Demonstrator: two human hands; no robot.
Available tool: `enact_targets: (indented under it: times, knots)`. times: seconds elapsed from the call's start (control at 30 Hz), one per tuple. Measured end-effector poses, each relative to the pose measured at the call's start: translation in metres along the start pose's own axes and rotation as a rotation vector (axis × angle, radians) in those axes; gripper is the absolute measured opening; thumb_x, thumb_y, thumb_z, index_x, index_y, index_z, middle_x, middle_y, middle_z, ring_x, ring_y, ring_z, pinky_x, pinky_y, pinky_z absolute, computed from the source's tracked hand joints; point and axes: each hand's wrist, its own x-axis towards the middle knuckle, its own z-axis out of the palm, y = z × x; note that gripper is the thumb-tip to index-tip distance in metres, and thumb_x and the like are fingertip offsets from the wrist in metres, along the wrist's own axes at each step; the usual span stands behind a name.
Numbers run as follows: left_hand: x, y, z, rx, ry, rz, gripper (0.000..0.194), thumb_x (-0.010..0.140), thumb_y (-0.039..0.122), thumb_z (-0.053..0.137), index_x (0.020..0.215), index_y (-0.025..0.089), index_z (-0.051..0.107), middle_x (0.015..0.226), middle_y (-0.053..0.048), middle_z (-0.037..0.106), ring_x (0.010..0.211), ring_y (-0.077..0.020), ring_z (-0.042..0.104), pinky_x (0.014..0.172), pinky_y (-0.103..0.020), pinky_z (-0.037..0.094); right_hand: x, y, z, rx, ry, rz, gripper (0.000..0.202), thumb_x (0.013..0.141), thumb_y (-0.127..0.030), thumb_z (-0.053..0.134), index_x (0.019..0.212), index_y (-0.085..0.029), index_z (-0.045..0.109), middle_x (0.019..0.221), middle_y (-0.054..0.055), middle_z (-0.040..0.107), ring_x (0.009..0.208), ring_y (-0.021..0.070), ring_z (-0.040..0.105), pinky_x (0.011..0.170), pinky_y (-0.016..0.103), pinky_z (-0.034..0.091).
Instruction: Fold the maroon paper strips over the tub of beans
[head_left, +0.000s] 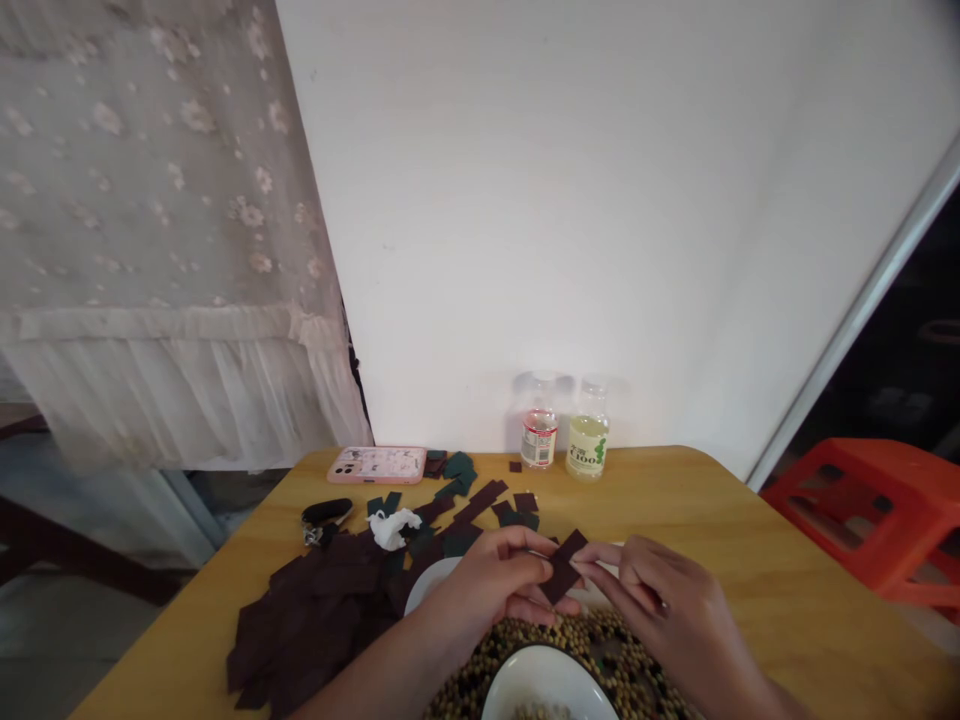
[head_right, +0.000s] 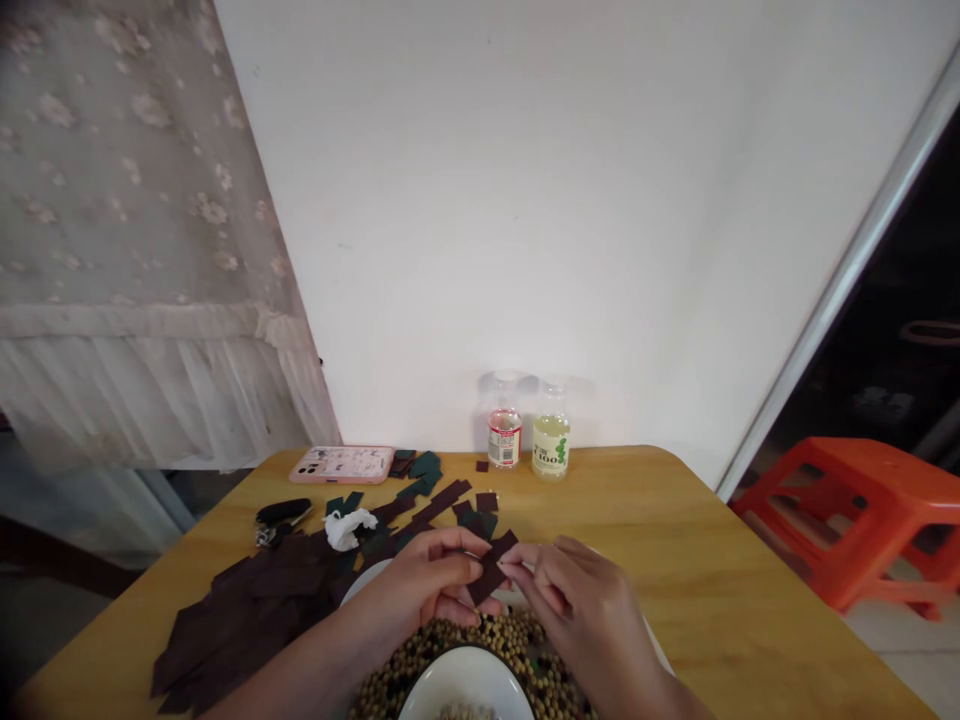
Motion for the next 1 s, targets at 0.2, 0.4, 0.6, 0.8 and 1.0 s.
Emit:
enact_targets:
  times: [0.2,0.4,0.6,0.8,1.0]
  knots:
    - [-0.0002,0.0014,0.0007,0.004,0.018,-0.001,0.034,0.057,0.024,0.066,0.087,0.012,0.055,0.061,-0.001,0.063,0.063,-0.0188,0.067,0.055,-0.023,0.05,0.0006,0.0004,0.0004,0.005,-0.058,-0.061,0.032,0.085,-0.019,0.053,0.058,-0.021,0.037,0.053,-0.004,0.049,0.055,0.0124,0.061,0.048,0.02,0.042]
    - [-0.0002,0.0021,0.0011,0.006,-0.003,-0.01,0.034,0.059,0.025,0.067,0.087,0.012,0.054,0.067,-0.005,0.066,0.066,-0.0195,0.067,0.058,-0.024,0.05,0.0019,0.0005,0.0002,-0.022,0.006,0.01,0.034,0.086,-0.021,0.052,0.056,-0.022,0.035,0.05,-0.003,0.049,0.056,0.0136,0.062,0.049,0.021,0.044]
    - [-0.0011,0.0028,0.0019,0.008,0.002,-0.018,0.034,0.057,0.026,0.068,0.087,0.013,0.055,0.065,-0.003,0.065,0.065,-0.0193,0.067,0.058,-0.024,0.05,0.002,-0.0011,-0.0003,-0.02,-0.027,-0.03,0.033,0.086,-0.021,0.051,0.056,-0.022,0.038,0.051,-0.002,0.052,0.054,0.0133,0.061,0.048,0.021,0.045]
    - [-0.0014,0.0028,0.0017,0.011,0.002,-0.018,0.034,0.057,0.026,0.067,0.086,0.013,0.055,0.067,-0.003,0.065,0.066,-0.0196,0.067,0.059,-0.024,0.05,0.0027,-0.0017,-0.0005,-0.009,-0.033,-0.029,0.035,0.086,-0.021,0.051,0.054,-0.022,0.036,0.051,-0.002,0.053,0.054,0.0135,0.061,0.048,0.02,0.044]
    - [-0.0004,0.0019,-0.0001,0.004,-0.015,-0.004,0.032,0.06,0.024,0.066,0.088,0.013,0.055,0.067,-0.004,0.066,0.068,-0.0193,0.067,0.057,-0.023,0.05,0.0019,-0.0007,0.0011,-0.015,-0.003,0.016,0.033,0.086,-0.022,0.052,0.056,-0.022,0.037,0.05,-0.003,0.049,0.054,0.0137,0.061,0.049,0.021,0.044]
